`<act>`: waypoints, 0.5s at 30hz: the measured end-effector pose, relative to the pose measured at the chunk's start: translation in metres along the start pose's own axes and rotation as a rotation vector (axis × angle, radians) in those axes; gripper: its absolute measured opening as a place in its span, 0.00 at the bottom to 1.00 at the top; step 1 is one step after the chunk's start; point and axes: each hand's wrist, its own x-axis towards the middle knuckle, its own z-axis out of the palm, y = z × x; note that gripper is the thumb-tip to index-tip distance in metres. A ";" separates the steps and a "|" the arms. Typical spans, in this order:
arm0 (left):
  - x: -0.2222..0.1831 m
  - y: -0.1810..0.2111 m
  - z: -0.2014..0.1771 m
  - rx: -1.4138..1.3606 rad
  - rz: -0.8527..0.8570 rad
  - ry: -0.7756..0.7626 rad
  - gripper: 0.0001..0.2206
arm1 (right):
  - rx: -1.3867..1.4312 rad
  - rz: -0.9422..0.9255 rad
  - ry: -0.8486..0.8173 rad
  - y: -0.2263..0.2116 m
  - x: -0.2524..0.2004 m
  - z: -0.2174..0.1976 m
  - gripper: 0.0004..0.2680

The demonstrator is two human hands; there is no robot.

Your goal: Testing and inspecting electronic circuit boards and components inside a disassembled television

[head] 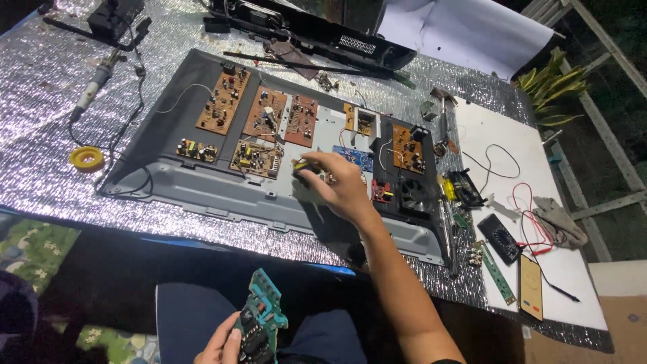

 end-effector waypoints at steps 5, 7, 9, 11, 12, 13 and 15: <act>0.000 0.027 -0.007 0.212 -0.028 0.111 0.17 | 0.180 0.051 0.008 -0.025 -0.049 -0.046 0.12; 0.002 0.035 -0.008 0.247 -0.013 0.097 0.18 | 0.258 0.052 -0.022 -0.023 -0.079 -0.066 0.13; -0.003 0.054 -0.002 0.074 0.100 0.149 0.17 | 0.425 0.195 0.034 -0.018 -0.112 -0.086 0.14; -0.003 0.075 0.002 0.044 0.106 0.117 0.17 | 0.371 0.296 0.094 -0.006 -0.143 -0.104 0.14; -0.001 0.086 0.006 0.012 0.123 0.076 0.17 | 0.307 0.390 0.165 -0.001 -0.159 -0.115 0.14; -0.001 0.100 0.011 0.013 0.119 0.075 0.17 | 0.307 0.394 0.164 -0.002 -0.166 -0.122 0.14; -0.001 0.127 0.023 -0.054 0.140 0.017 0.18 | -0.127 0.474 0.135 -0.005 -0.179 -0.137 0.15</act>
